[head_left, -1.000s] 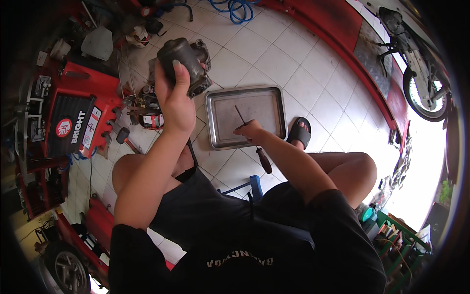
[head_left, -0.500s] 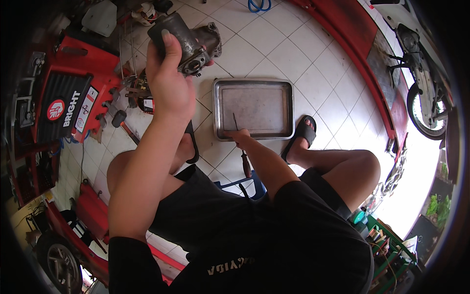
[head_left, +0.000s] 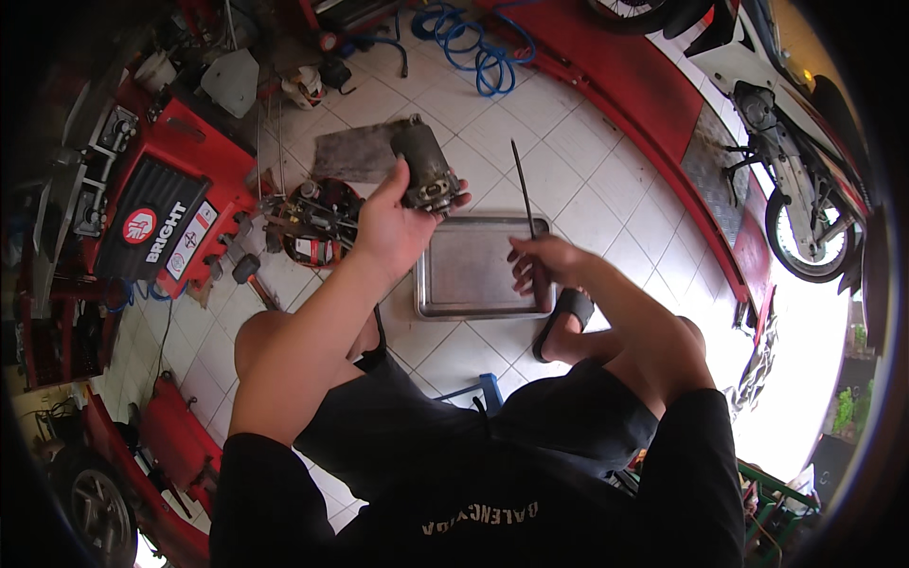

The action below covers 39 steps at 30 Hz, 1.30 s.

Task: The person uses a screwdriver to pry and remove a cylindrical metal component from a larger mechanical housing. They then use the screwdriver to manipulate internal parts within the housing, eventually removing a small metal piece and placing it into a metal tray.

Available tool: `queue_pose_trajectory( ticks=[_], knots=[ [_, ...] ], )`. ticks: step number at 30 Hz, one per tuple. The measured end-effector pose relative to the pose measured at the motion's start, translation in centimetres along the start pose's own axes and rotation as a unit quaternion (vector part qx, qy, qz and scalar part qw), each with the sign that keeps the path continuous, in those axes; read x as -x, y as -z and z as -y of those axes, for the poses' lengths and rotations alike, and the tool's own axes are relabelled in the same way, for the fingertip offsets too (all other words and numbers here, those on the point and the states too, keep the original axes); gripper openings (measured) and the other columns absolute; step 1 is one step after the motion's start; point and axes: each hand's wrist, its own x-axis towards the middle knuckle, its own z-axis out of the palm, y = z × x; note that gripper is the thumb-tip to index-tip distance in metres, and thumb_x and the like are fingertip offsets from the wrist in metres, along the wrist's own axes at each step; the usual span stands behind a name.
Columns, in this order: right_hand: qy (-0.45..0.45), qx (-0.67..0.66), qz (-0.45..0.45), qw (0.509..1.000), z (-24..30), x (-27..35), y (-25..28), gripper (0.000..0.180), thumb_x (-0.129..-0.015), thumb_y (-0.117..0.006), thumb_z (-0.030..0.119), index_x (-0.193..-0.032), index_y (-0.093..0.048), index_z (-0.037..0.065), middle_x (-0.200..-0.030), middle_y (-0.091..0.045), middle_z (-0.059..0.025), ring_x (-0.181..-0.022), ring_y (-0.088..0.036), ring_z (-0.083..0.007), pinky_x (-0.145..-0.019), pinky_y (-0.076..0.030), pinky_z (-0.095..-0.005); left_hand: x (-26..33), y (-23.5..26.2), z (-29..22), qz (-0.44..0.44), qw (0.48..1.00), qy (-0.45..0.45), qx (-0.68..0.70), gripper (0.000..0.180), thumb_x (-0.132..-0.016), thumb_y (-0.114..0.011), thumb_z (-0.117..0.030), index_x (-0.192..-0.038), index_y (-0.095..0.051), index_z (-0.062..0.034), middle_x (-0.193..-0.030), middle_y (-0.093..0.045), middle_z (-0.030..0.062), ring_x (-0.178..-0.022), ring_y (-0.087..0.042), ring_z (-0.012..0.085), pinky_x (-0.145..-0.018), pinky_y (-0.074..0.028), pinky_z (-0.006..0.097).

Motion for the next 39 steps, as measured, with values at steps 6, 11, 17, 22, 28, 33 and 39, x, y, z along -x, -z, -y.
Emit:
queue_pose_trajectory(
  ticks=[6,11,17,22,28,33,39],
  knots=[
    [0.050,-0.004,0.022,0.999,0.4,5.3,-1.9,0.040,-0.099,-0.071,0.033,-0.117,-0.060,-0.002,-0.080,-0.059,-0.0085,-0.058,-0.058,-0.0201,-0.062,-0.055,-0.0375,-0.5,-0.4,1.0,0.006,0.995,-0.037,-0.088,0.046,-0.106,-0.056,-0.036,-0.138,-0.051,-0.0034,-0.124,-0.063,0.0161,-0.122,-0.062,0.0365,-0.102,-0.052,0.050],
    [0.048,0.085,-0.032,0.995,-1.0,7.3,-2.9,0.045,-0.102,-0.066,0.041,-0.123,-0.056,0.002,-0.076,-0.056,-0.0052,-0.057,-0.056,-0.0153,-0.057,-0.050,-0.0342,-1.3,-0.3,0.2,-0.014,0.984,-0.091,-0.150,0.041,-0.101,-0.068,-0.029,-0.135,-0.053,-0.0126,-0.118,-0.064,0.0071,-0.105,-0.064,0.0242,-0.085,-0.054,0.045],
    [0.361,0.325,-0.099,0.868,2.1,13.1,-5.1,0.032,-0.106,-0.056,0.031,-0.119,-0.059,0.002,-0.073,-0.061,-0.0077,-0.055,-0.060,-0.0236,-0.054,-0.050,-0.0379,-1.6,-0.6,-2.0,-0.062,0.954,-0.201,-0.214,0.048,-0.099,-0.071,-0.021,-0.141,-0.049,-0.0128,-0.126,-0.059,0.0041,-0.109,-0.060,0.0194,-0.087,-0.053,0.041],
    [0.473,0.529,-0.195,0.677,2.6,17.0,-6.4,0.024,-0.097,-0.064,0.015,-0.118,-0.061,0.004,-0.079,-0.070,-0.0147,-0.062,-0.066,-0.0375,-0.058,-0.053,-0.0428,-1.5,-0.1,-3.2,-0.077,0.928,-0.248,-0.268,0.064,-0.098,-0.073,-0.012,-0.152,-0.038,-0.0079,-0.137,-0.056,0.0063,-0.124,-0.053,0.0165,-0.107,-0.041,0.030],
    [0.456,0.534,-0.223,0.676,2.1,16.7,-6.3,0.022,-0.096,-0.067,0.015,-0.114,-0.061,0.005,-0.081,-0.071,-0.0129,-0.062,-0.067,-0.0362,-0.057,-0.053,-0.0425,-1.4,0.0,-2.8,-0.043,0.917,-0.257,-0.301,0.058,-0.098,-0.072,-0.014,-0.148,-0.044,-0.0077,-0.135,-0.057,0.0051,-0.120,-0.055,0.0169,-0.102,-0.045,0.032],
    [0.454,0.533,-0.245,0.670,1.9,16.6,-5.8,0.021,-0.096,-0.067,0.015,-0.114,-0.061,0.005,-0.082,-0.072,-0.0129,-0.064,-0.068,-0.0359,-0.058,-0.053,-0.0423,-1.4,0.0,-2.8,-0.044,0.921,-0.250,-0.295,0.058,-0.098,-0.072,-0.015,-0.148,-0.044,-0.0078,-0.135,-0.057,0.0050,-0.119,-0.055,0.0170,-0.101,-0.046,0.032],
    [0.449,0.537,-0.242,0.672,1.8,16.5,-5.8,0.021,-0.097,-0.066,0.016,-0.114,-0.061,0.005,-0.082,-0.072,-0.0132,-0.065,-0.069,-0.0354,-0.058,-0.054,-0.0420,-1.5,0.4,-2.7,-0.039,0.923,-0.250,-0.289,0.055,-0.099,-0.071,-0.015,-0.147,-0.045,-0.0086,-0.135,-0.057,0.0041,-0.118,-0.054,0.0164,-0.099,-0.046,0.032]
  ],
)
